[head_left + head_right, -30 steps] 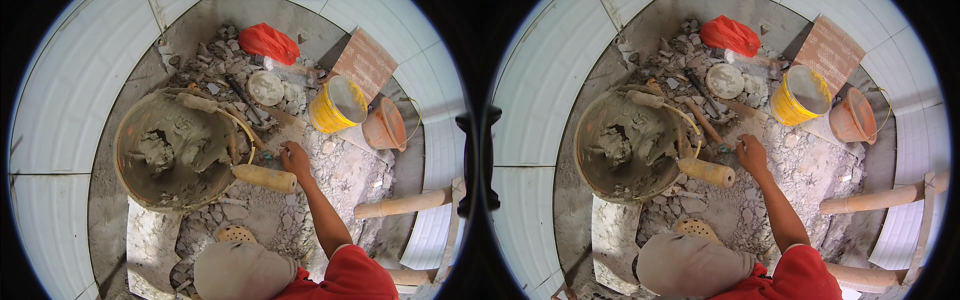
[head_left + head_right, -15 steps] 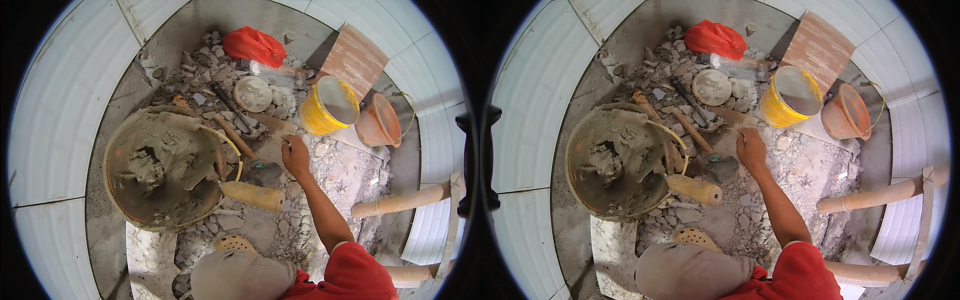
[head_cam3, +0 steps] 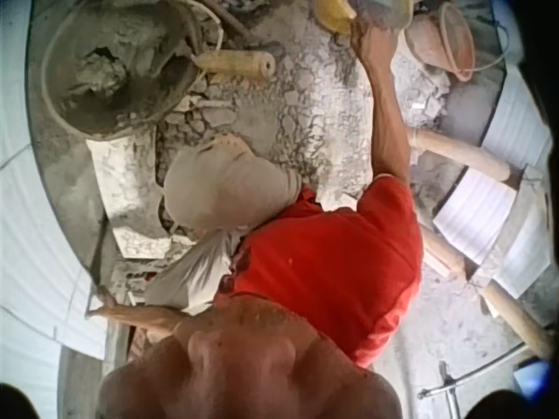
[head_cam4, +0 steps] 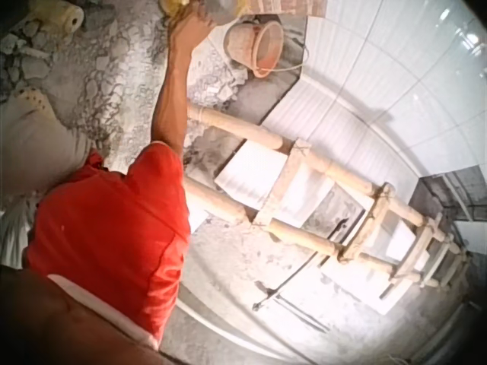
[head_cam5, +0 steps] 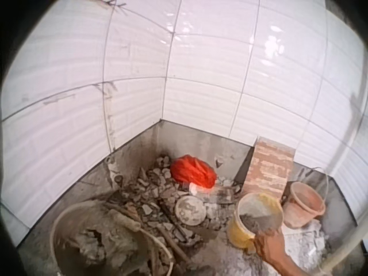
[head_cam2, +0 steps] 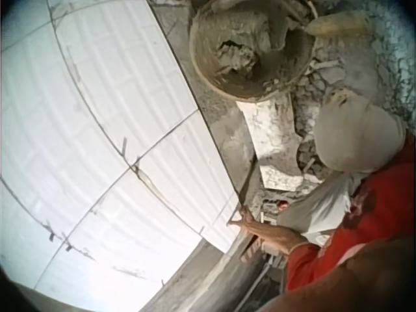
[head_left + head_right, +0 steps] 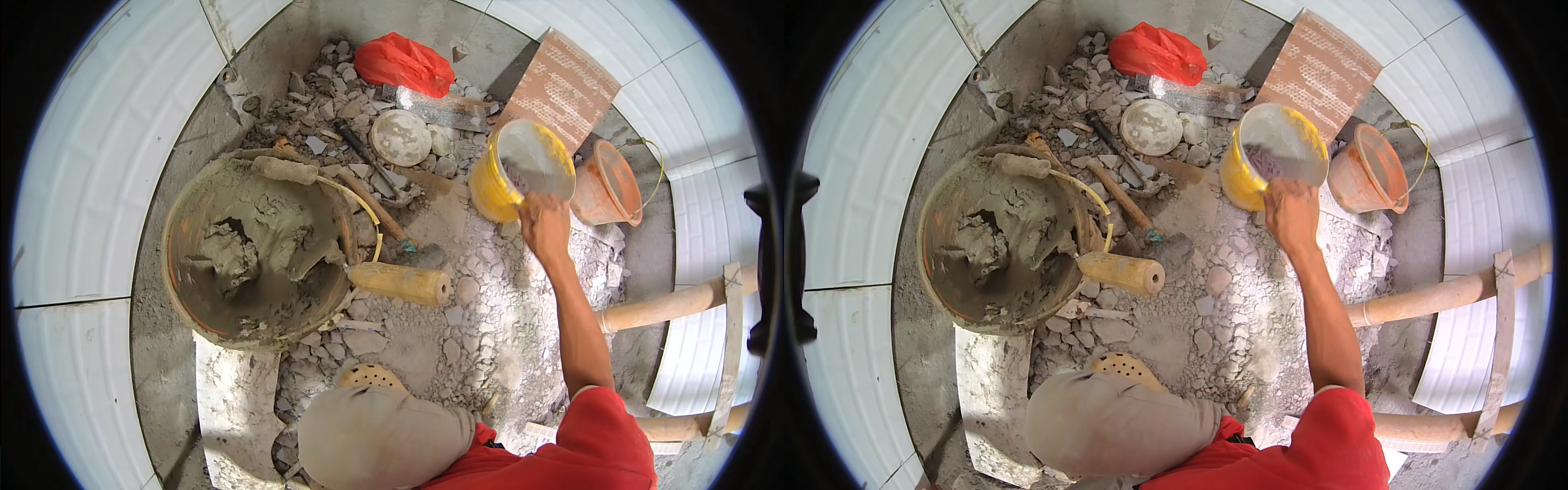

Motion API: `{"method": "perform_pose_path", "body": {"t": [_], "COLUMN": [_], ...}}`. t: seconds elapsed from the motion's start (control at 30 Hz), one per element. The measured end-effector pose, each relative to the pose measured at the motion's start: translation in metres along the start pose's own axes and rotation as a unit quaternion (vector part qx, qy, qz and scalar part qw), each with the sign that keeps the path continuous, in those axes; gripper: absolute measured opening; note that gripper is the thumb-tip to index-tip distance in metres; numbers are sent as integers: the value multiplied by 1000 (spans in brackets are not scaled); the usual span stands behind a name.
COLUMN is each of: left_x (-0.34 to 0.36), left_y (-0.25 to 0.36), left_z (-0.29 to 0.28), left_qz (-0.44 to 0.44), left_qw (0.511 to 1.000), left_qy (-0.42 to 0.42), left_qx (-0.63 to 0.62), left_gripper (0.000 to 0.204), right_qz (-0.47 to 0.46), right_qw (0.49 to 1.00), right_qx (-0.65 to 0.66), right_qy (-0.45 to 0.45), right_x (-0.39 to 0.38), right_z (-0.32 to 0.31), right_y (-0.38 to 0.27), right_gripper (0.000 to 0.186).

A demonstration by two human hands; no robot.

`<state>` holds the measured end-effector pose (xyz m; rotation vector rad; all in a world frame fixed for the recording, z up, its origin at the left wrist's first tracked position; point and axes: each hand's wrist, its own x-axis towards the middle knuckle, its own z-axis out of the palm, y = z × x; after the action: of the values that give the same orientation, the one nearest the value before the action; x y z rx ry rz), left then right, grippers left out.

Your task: The person scoops cement from a bucket with a trowel and spreads it onto the back of a white rectangular tile. They press the tile onto a partially tiled wall, tap it with a hammer to level it, and use a wooden stick to adjust spacing between tiles.

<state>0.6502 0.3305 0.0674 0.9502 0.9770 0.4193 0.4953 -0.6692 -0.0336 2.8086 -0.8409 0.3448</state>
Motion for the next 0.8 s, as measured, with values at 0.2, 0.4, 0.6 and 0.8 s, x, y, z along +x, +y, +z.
{"method": "perform_pose_path", "body": {"t": [0.2,0.4,0.6,0.8], "left_x": [-5,19,27,19], "left_y": [0,13,3,-15], "left_z": [4,-18,-2,25], "left_qz": [10,-69,-17,-14], "left_qw": [1000,990,997,996], "left_qy": [17,-125,-79,-69], "left_qx": [10,-15,21,45], "left_gripper": [102,95,90,85], "right_qz": [34,-8,-18,31], "right_qw": [998,999,995,955], "right_qx": [29,41,64,281], "right_qy": [-39,-31,-81,-92], "right_x": [-42,-71,-83,-61], "right_z": [-13,-19,-25,-33], "right_y": [-28,-50,-67,-41], "right_gripper": [13,13,18,19]}}
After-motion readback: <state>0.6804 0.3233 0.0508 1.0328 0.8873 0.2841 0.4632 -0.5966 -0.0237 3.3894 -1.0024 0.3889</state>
